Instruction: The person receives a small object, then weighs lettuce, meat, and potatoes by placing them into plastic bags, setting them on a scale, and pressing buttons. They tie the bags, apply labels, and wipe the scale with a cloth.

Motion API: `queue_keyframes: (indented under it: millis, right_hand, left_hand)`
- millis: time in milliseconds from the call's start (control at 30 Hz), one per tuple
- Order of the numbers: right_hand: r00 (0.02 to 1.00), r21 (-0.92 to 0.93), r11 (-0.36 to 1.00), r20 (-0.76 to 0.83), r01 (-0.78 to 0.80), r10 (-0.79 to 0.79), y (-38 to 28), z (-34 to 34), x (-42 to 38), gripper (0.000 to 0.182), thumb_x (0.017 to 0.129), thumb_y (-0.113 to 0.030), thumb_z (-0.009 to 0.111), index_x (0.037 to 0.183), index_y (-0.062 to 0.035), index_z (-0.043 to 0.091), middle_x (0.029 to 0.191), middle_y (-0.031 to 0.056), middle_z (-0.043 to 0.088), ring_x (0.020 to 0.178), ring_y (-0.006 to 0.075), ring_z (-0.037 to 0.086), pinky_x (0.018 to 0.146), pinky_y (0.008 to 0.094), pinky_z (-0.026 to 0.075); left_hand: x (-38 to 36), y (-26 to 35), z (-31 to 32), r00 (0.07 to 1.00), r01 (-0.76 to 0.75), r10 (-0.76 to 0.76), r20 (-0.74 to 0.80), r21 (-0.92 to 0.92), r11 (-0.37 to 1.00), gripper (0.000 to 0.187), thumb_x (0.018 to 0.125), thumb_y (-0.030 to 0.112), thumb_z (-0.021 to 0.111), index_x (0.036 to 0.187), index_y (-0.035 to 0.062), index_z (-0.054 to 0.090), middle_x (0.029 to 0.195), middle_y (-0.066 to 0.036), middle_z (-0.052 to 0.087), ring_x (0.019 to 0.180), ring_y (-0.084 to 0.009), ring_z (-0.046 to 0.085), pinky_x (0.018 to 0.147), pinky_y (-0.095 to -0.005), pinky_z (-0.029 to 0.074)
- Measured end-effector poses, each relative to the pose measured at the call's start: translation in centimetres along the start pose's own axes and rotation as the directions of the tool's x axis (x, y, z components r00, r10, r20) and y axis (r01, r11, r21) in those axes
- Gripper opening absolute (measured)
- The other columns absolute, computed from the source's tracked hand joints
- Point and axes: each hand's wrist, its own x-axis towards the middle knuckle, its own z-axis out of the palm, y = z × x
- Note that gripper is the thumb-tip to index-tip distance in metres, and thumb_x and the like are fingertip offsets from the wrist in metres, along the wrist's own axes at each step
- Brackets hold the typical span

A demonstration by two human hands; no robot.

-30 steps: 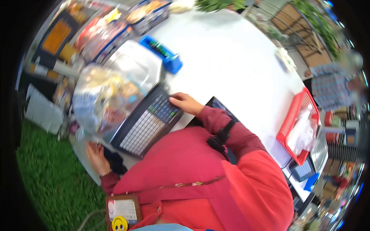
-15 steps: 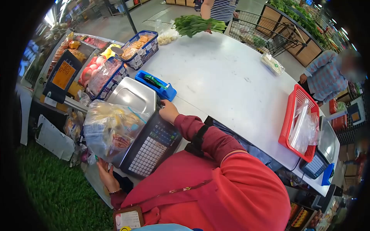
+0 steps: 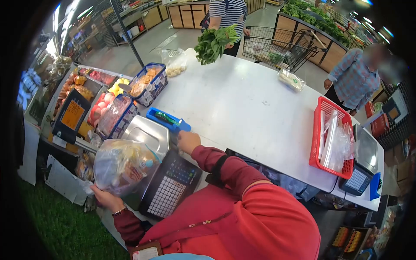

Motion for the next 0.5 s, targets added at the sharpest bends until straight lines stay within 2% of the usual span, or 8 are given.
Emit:
queue_keyframes:
  millis: [33,100,167,233,333,400,433,500]
  right_hand:
    - [0.999,0.185,0.983,0.034,-0.008,0.002,0.4,-1.2,0.2,0.015,0.08,-0.022,0.063,0.085,-0.0074,0.064,0.08,0.0114,0.067,0.074,0.0249,0.065,0.068,0.0369,0.05]
    - [0.993,0.529,0.848,0.116,-0.044,-0.021,0.7,-5.1,1.4,0.017,0.083,-0.022,0.065,0.089,-0.0061,0.064,0.08,0.0078,0.068,0.073,0.0176,0.064,0.068,0.0305,0.05]
    - [0.928,0.844,0.505,0.317,-0.182,-0.195,-4.0,-14.0,0.0,0.019,0.09,-0.02,0.06,0.103,-0.0061,0.059,0.107,0.0049,0.063,0.095,0.0094,0.057,0.083,0.0236,0.044]
    - [0.9,0.983,0.175,0.13,-0.061,-0.417,-7.4,-19.4,-1.8,0.015,0.091,-0.019,0.059,0.099,-0.0068,0.056,0.122,0.0083,0.054,0.105,0.0107,0.051,0.09,0.0255,0.041]
    - [0.85,0.999,0.027,-0.023,0.044,-0.527,-9.5,-22.3,-3.5,0.014,0.091,-0.02,0.059,0.096,-0.0074,0.055,0.127,0.0089,0.047,0.107,0.0125,0.048,0.094,0.0283,0.038]
    - [0.871,0.867,0.392,-0.092,0.309,-0.482,-8.2,-21.3,-3.1,0.018,0.09,-0.023,0.06,0.096,-0.007,0.054,0.124,0.0084,0.047,0.104,0.0137,0.049,0.093,0.0299,0.038]
    - [0.846,0.67,0.523,-0.353,0.527,-0.399,-6.3,-19.7,-2.6,0.024,0.088,-0.026,0.062,0.1,-0.0061,0.055,0.119,0.0086,0.05,0.105,0.0149,0.049,0.091,0.0298,0.04]
    - [0.981,0.746,0.636,-0.161,0.195,-0.111,-0.1,-21.4,-2.7,0.031,0.087,-0.029,0.064,0.104,-0.0048,0.055,0.11,0.0102,0.054,0.102,0.0163,0.051,0.088,0.0305,0.042]
  left_hand:
    - [0.4,0.4,0.5,0.995,-0.066,0.065,0.082,0.004,0.998,0.038,0.099,0.038,0.037,0.092,0.0031,0.05,0.102,-0.009,0.051,0.096,-0.0201,0.05,0.09,-0.0341,0.04]
    - [-1.7,2.2,4.4,0.984,-0.156,0.154,0.084,0.021,0.987,0.037,0.099,0.038,0.037,0.088,0.0044,0.048,0.098,-0.008,0.049,0.093,-0.0195,0.049,0.089,-0.0337,0.04]
    - [-4.5,3.6,7.8,0.967,-0.218,0.208,0.146,0.052,0.975,0.036,0.099,0.037,0.037,0.087,0.0052,0.048,0.094,-0.007,0.048,0.092,-0.0187,0.047,0.088,-0.033,0.039]
    - [-8.4,5.3,11.6,0.97,-0.183,0.168,0.174,0.076,0.98,0.037,0.099,0.039,0.037,0.085,0.0056,0.047,0.093,-0.007,0.048,0.092,-0.0183,0.047,0.088,-0.0327,0.039]
    - [-12.0,5.8,14.5,0.909,-0.111,0.117,0.4,-0.039,0.993,0.039,0.099,0.041,0.038,0.08,0.0073,0.042,0.089,-0.006,0.046,0.089,-0.0175,0.046,0.087,-0.0321,0.038]
    - [-14.4,6.1,17.2,0.79,0.091,0.05,0.611,-0.197,0.976,0.04,0.099,0.042,0.038,0.077,0.0085,0.04,0.087,-0.006,0.046,0.086,-0.0171,0.046,0.086,-0.0317,0.038]
    - [-15.9,6.2,18.8,0.749,0.13,0.02,0.662,-0.176,0.976,0.038,0.1,0.039,0.037,0.075,0.0105,0.038,0.083,-0.004,0.045,0.082,-0.0142,0.045,0.083,-0.0294,0.038]
    - [-17.0,4.3,21.5,0.743,0.09,-0.091,0.663,0.036,0.995,0.036,0.101,0.036,0.036,0.075,0.0109,0.039,0.082,-0.002,0.045,0.08,-0.0125,0.043,0.08,-0.0279,0.037]
